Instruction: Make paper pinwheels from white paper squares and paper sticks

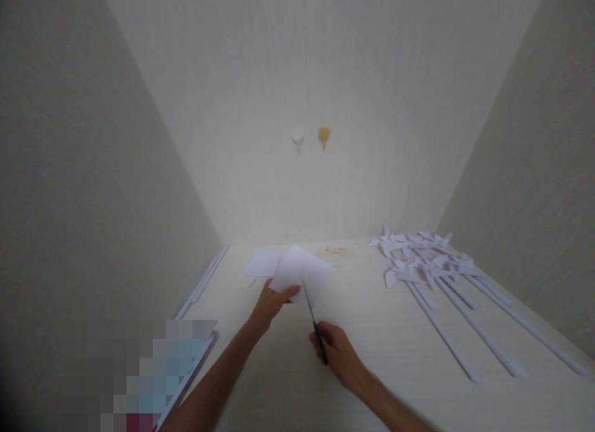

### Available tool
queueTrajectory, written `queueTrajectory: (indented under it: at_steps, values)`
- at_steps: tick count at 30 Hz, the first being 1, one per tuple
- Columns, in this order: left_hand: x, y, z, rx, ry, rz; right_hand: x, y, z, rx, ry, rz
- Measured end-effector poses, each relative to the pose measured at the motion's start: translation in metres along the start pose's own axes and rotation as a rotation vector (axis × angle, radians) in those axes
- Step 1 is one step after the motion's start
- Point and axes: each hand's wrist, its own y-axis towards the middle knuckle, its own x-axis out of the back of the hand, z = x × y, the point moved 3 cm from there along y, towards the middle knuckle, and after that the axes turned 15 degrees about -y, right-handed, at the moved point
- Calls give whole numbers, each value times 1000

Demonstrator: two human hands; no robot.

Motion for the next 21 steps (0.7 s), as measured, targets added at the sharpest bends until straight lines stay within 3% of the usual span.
queueTrajectory:
  at_steps: [7,12,21]
  values:
    - [14,6,-25,-132,-13,41,0,1,0,38,-63,10]
    - [18,10,-25,-80,-8,37,2,0,4,56,20,15]
    - [13,10,-18,11,-53,139,8,1,6,123,39,22]
